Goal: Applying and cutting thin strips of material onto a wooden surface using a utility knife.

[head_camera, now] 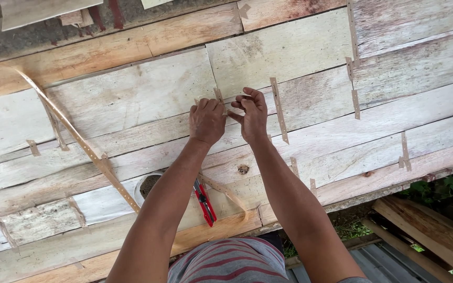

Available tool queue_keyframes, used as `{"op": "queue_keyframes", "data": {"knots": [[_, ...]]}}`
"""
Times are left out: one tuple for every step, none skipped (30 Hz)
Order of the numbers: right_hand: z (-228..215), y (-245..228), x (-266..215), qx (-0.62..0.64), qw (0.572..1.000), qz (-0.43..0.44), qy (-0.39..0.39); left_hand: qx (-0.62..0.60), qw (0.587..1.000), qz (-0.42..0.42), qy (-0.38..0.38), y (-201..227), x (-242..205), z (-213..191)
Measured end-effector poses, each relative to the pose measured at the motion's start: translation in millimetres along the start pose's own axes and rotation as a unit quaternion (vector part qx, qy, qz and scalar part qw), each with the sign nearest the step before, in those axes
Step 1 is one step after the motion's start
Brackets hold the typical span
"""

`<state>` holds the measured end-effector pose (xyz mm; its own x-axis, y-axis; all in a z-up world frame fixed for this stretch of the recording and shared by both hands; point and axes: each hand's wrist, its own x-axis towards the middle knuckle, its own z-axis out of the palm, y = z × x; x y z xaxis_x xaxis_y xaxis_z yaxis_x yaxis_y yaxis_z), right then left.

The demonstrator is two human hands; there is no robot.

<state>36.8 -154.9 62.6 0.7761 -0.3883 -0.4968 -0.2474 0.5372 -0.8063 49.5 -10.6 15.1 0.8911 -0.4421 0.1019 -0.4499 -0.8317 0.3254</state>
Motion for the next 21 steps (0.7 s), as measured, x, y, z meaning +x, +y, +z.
{"op": "queue_keyframes", "data": {"knots": [[0.4,1.1,2.1,0.003,1.0,-0.001,0.002,0.001,1.0,0.003,-0.001,-2.0,2.5,2.8],[0.0,2.9,3.1,0.005,1.0,0.0,-0.002,0.005,1.0,0.014,0.003,-3.5,3.4,6.1],[-0.4,4.9,4.0,0.007,1.0,0.0,-0.006,0.01,1.0,0.024,0.006,-5.1,4.0,9.5],[-1.1,4.3,3.8,0.008,1.0,0.0,-0.005,0.01,1.0,0.025,0.005,-5.7,4.4,8.5],[-1.7,3.6,3.5,0.014,1.0,0.001,-0.011,0.005,0.999,0.033,0.009,-6.3,4.7,7.4],[-2.9,2.8,2.7,0.019,1.0,0.001,-0.016,0.0,0.999,0.042,0.014,-6.4,4.7,6.4],[-5.1,0.0,-1.5,0.02,1.0,0.001,-0.014,0.0,0.999,0.043,0.012,-5.6,5.0,1.6],[-6.3,-3.1,-4.4,0.005,1.0,-0.023,-0.007,0.004,0.999,0.053,0.011,-5.7,6.7,-3.3],[-7.7,-6.1,-7.3,-0.01,0.999,-0.048,0.001,0.009,0.998,0.062,0.009,-5.7,8.4,-8.0],[-10.5,-4.8,-7.9,-0.009,0.999,-0.047,0.003,0.008,0.998,0.064,0.007,-6.9,9.3,-6.3],[-13.5,-3.5,-8.5,-0.051,0.996,-0.069,-0.001,0.024,0.997,0.075,0.01,-7.9,10.3,-4.4],[-17.4,-2.4,-8.9,-0.092,0.991,-0.092,-0.004,0.039,0.995,0.089,0.013,-8.2,11.8,-1.7],[-25.6,7.1,-6.8,-0.091,0.992,-0.092,-0.001,0.038,0.995,0.092,0.011,-8.7,10.6,0.2],[-32.3,15.6,-2.8,-0.102,0.99,-0.103,-0.005,0.053,0.992,0.114,0.019,-10.1,12.0,1.5],[-38.7,24.0,1.2,-0.112,0.987,-0.113,-0.009,0.068,0.988,0.137,0.027,-11.7,13.5,2.6],[-40.7,25.3,1.2,-0.111,0.987,-0.113,-0.007,0.069,0.988,0.139,0.025,-14.0,14.2,7.8],[-42.5,27.0,1.1,-0.122,0.985,-0.123,-0.016,0.086,0.982,0.164,0.035,-16.7,14.7,13.0],[-44.8,28.8,0.7,-0.134,0.982,-0.132,-0.025,0.104,0.976,0.188,0.044,-18.9,14.5,18.5],[-45.3,31.2,2.1,-0.133,0.982,-0.131,-0.023,0.104,0.975,0.19,0.042,-21.2,15.5,19.8],[-46.6,32.9,3.6,-0.138,0.981,-0.137,-0.028,0.1,0.972,0.202,0.06,-22.6,16.8,21.7],[-47.6,34.5,5.0,-0.142,0.979,-0.143,-0.033,0.096,0.969,0.214,0.078,-24.1,18.2,23.3]]}}
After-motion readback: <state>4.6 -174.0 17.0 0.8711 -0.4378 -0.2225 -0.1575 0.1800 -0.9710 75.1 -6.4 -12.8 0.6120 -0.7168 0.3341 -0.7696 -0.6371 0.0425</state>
